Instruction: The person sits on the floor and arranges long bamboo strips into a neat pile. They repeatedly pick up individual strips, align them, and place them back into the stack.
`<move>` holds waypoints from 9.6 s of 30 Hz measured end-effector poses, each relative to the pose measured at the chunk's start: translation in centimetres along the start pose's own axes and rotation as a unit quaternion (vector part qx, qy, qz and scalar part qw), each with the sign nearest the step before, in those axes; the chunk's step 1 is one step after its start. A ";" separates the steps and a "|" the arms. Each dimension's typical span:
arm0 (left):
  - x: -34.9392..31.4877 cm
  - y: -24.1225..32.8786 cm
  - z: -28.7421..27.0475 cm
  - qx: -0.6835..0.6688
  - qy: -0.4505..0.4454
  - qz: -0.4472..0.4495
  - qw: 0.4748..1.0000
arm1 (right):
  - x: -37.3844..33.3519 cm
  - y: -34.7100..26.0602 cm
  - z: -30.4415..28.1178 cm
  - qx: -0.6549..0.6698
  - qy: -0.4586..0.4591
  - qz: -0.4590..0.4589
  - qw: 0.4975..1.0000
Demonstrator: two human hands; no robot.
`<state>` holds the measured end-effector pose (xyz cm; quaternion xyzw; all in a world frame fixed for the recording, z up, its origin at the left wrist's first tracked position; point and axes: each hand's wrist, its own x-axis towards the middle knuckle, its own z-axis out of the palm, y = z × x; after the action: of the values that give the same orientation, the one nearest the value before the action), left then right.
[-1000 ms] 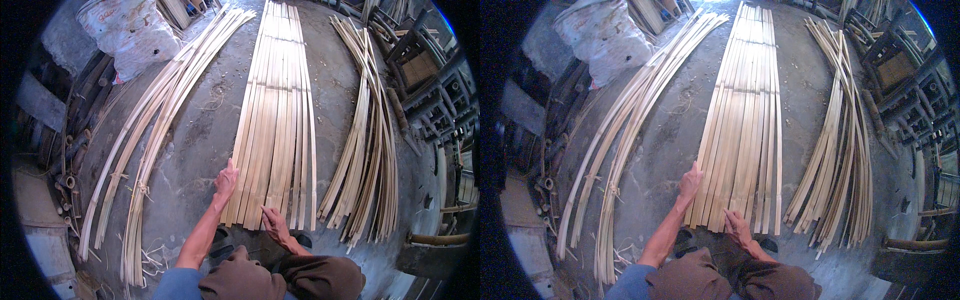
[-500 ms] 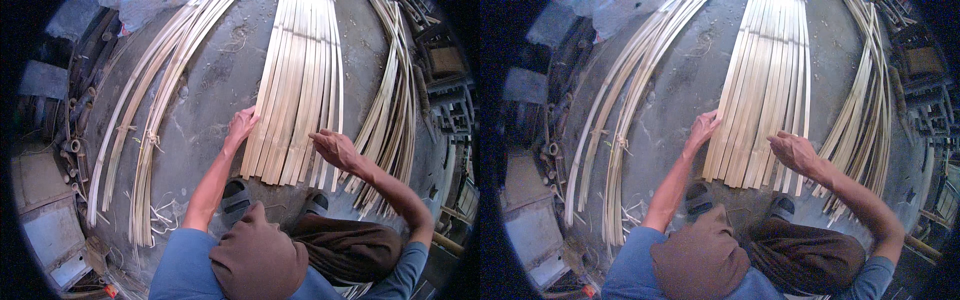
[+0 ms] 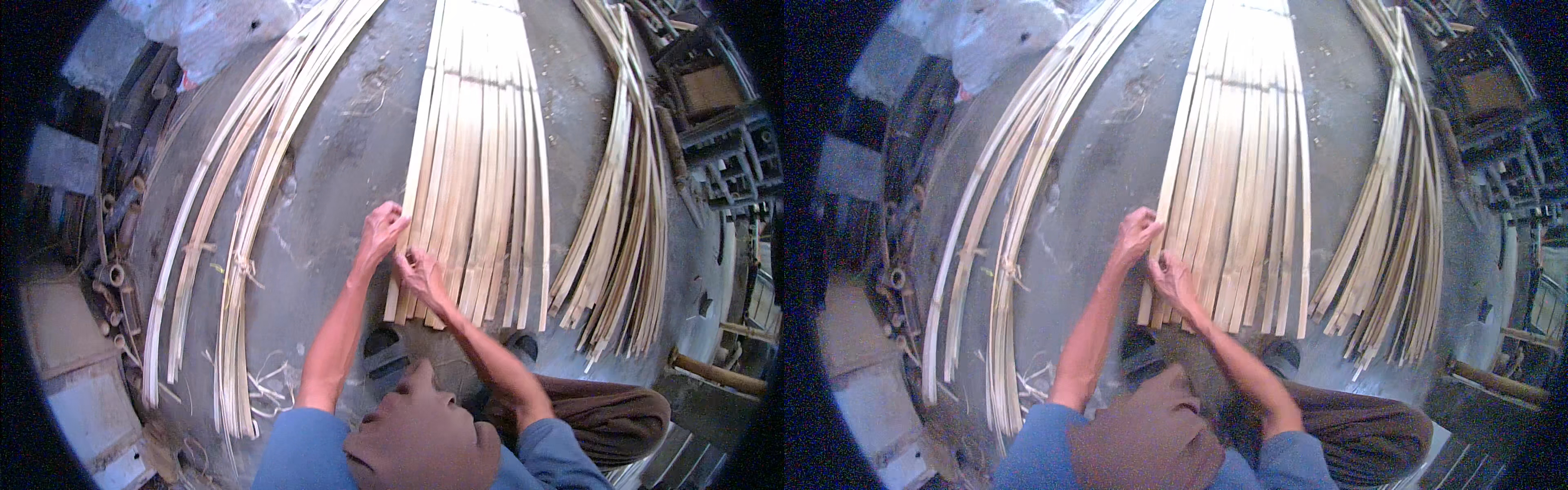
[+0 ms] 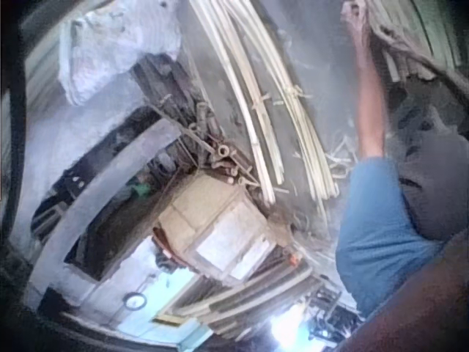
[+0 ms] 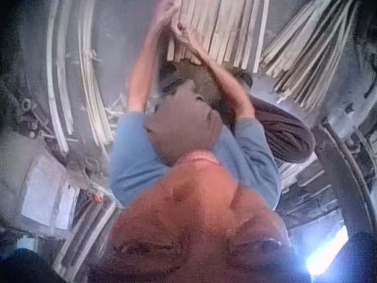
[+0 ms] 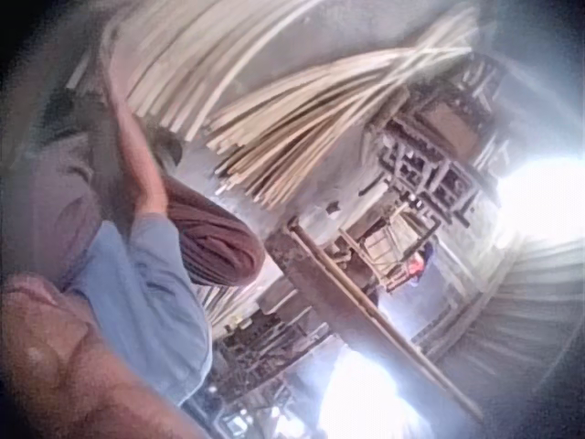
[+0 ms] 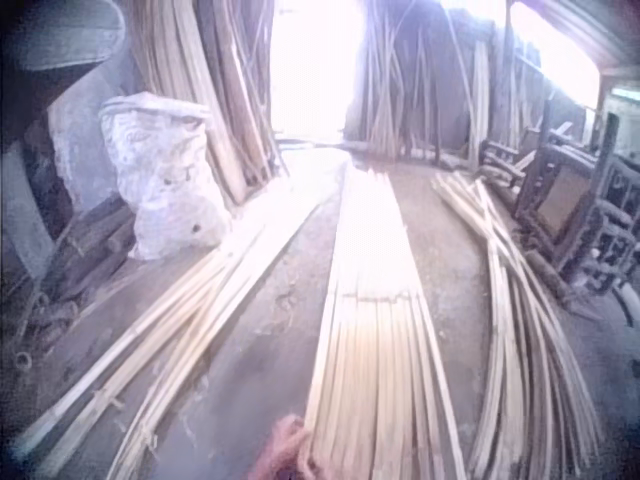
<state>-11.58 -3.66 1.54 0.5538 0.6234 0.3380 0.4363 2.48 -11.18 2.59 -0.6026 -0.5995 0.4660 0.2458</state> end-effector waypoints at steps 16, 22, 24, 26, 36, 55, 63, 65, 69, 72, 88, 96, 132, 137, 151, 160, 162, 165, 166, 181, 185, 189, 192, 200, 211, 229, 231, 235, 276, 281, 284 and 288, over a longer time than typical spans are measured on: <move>-1.4 0.6 6.2 0.304 0.078 0.039 0.949 | -2.1 -6.3 -2.5 0.104 0.252 0.000 0.962; -1.3 0.1 7.5 0.305 0.097 -0.001 0.947 | -2.2 -5.6 -2.4 0.104 0.242 0.015 0.965; -0.9 0.0 7.9 0.287 0.095 -0.028 0.953 | -1.8 -4.8 -2.1 0.084 0.255 -0.018 0.963; -0.7 0.0 7.7 0.259 0.096 -0.042 0.960 | -2.2 -6.2 -2.5 0.117 0.253 -0.007 0.960; 0.1 -0.1 7.9 0.248 0.100 -0.083 0.960 | -2.4 -7.8 -3.8 0.079 0.255 -0.024 0.963; -0.4 2.3 3.8 0.109 0.205 0.044 0.972 | -3.1 -1.4 2.5 0.156 0.250 0.043 0.955; -0.7 1.7 3.7 0.108 0.099 -0.016 0.989 | -3.1 -1.4 2.2 0.056 0.168 0.100 0.979; -0.5 1.1 3.6 0.084 0.074 0.015 0.994 | -2.6 0.7 2.3 0.035 0.194 0.006 0.980; 0.3 -0.3 3.4 0.136 0.072 0.020 0.988 | -2.4 1.8 2.6 -0.009 0.173 -0.057 0.983; 0.3 1.3 3.0 0.159 0.038 0.012 0.986 | -2.4 0.9 1.2 -0.036 0.131 -0.003 0.991; 1.5 0.3 2.6 0.148 0.025 0.035 0.988 | -3.5 2.2 -0.1 -0.337 0.220 -0.153 0.902; 2.4 0.0 3.1 0.095 0.020 0.012 0.995 | -4.0 2.4 -0.1 -0.332 0.187 -0.130 0.916; 1.6 -0.5 6.0 -0.227 0.006 -0.109 0.968 | -4.4 -0.2 -0.8 -0.227 0.225 -0.095 0.943; 1.5 -0.9 4.9 -0.100 0.010 -0.047 0.994 | -3.8 -0.8 -0.2 -0.073 0.143 -0.008 0.987; 1.7 0.2 3.3 0.088 -0.003 0.118 0.989 | -2.8 2.2 0.3 -0.112 0.130 -0.078 0.982; 0.2 2.3 2.8 0.155 -0.055 0.022 0.986 | -2.5 2.1 -0.1 -0.123 0.076 -0.011 0.989; 0.5 0.9 3.1 0.153 -0.036 0.037 0.987 | -2.6 1.8 0.2 -0.153 0.081 -0.015 0.985; -0.1 0.3 3.6 0.134 0.006 0.060 0.989 | -2.4 1.4 -0.4 -0.163 0.062 0.000 0.985; -0.2 0.4 3.9 0.124 0.022 0.071 0.989 | -2.2 1.9 -0.4 -0.173 0.058 -0.003 0.983; -0.7 1.1 4.4 -0.008 0.073 -0.001 0.997 | -2.8 1.6 -1.0 -0.197 0.080 -0.006 0.977; -1.0 1.5 5.0 0.038 0.075 0.061 0.995 | -2.8 1.6 -1.0 -0.208 0.073 0.012 0.975; 0.2 0.3 4.6 -0.008 0.018 0.130 0.991 | -2.2 4.2 -0.3 -0.109 0.141 -0.079 0.981; 0.2 2.3 3.2 0.028 -0.033 0.040 0.998 | -2.2 3.1 -1.7 -0.127 0.087 -0.001 0.988; 2.2 -0.5 2.9 0.054 -0.014 0.058 0.997 | -2.1 2.7 -1.8 -0.147 0.060 0.022 0.987; 0.8 0.5 2.9 0.130 0.012 0.034 0.991 | -2.1 2.5 -2.2 -0.134 0.065 0.034 0.988; -1.6 8.1 -6.0 0.009 0.355 0.104 0.929 | -1.4 7.3 -0.1 -0.097 0.100 -0.047 0.989; -1.0 6.1 -7.9 0.056 0.342 0.094 0.933 | -1.2 9.3 0.6 -0.055 0.073 -0.003 0.996; -1.4 0.8 -12.1 0.196 0.303 0.023 0.932 | -1.8 4.7 -0.7 -0.062 0.021 0.055 0.996; 1.5 -1.1 7.9 0.384 -0.064 0.280 0.877 | 10.6 -3.8 -24.2 -0.391 0.076 -0.187 0.898; 0.2 1.9 9.7 0.365 -0.083 0.216 0.902 | 6.5 -4.8 -38.8 -0.583 -0.034 -0.023 0.811; -1.4 4.4 11.2 0.407 -0.063 0.208 0.887 | 1.5 3.7 -39.3 -0.431 0.029 -0.007 0.902; -1.2 3.5 12.0 0.405 -0.084 0.191 0.890 | 0.1 15.6 -31.6 -0.281 0.182 0.100 0.937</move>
<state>0.83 -5.04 0.21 0.8172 0.5494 0.0851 0.1518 37.23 -5.28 3.29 -0.7785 -0.5875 0.1833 0.1235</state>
